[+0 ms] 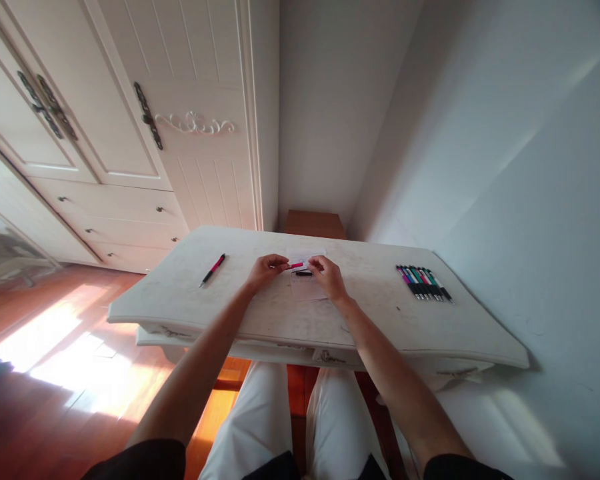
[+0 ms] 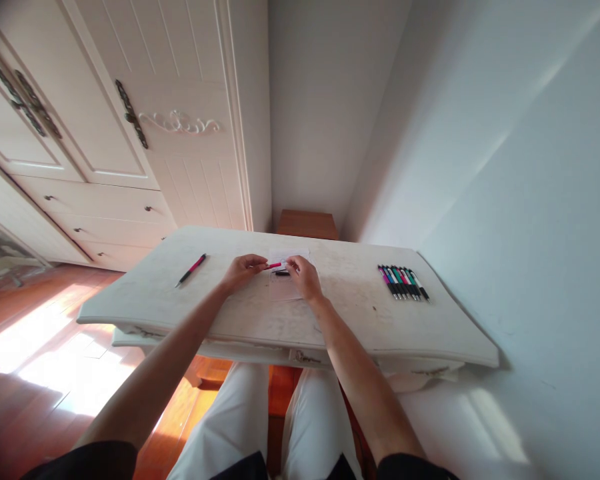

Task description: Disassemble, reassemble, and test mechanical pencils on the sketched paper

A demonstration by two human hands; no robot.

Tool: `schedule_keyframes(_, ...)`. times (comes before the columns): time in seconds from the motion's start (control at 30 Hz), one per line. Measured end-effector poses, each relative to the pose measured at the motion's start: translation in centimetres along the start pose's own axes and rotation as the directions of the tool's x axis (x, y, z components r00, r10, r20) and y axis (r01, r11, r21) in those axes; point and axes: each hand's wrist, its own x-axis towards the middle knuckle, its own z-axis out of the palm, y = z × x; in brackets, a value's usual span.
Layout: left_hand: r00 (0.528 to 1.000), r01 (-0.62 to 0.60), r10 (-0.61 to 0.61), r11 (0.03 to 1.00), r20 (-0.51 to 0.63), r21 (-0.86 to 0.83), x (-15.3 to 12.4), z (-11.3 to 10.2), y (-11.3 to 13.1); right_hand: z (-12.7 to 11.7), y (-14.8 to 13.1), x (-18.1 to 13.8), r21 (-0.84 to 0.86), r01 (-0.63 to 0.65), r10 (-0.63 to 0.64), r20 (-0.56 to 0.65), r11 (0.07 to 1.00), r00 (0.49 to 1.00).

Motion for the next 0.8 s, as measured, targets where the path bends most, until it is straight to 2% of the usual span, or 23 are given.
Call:
schedule_keyframes(0.17,1.000,0.001,-0.002,1.000,0.026,0.024,-0.04,-0.01,0.11,0.00,-0.09,0.00,-0.008,0.059,-0.059,0.010,0.998,0.998)
schedule_keyframes(0.6,1.000,-0.007,0.006,1.000,0.024,0.021,-0.28,0.07,0.71,-0.20,-0.40,-0.24,-0.034,0.069,-0.066,0.068,0.997,0.996)
schedule_keyframes(0.8,1.000,-0.006,0.006,1.000,0.020,0.016,-0.34,0.09,0.74,-0.15,-0.32,-0.30,-0.020,0.075,-0.074,0.050,0.997,0.996)
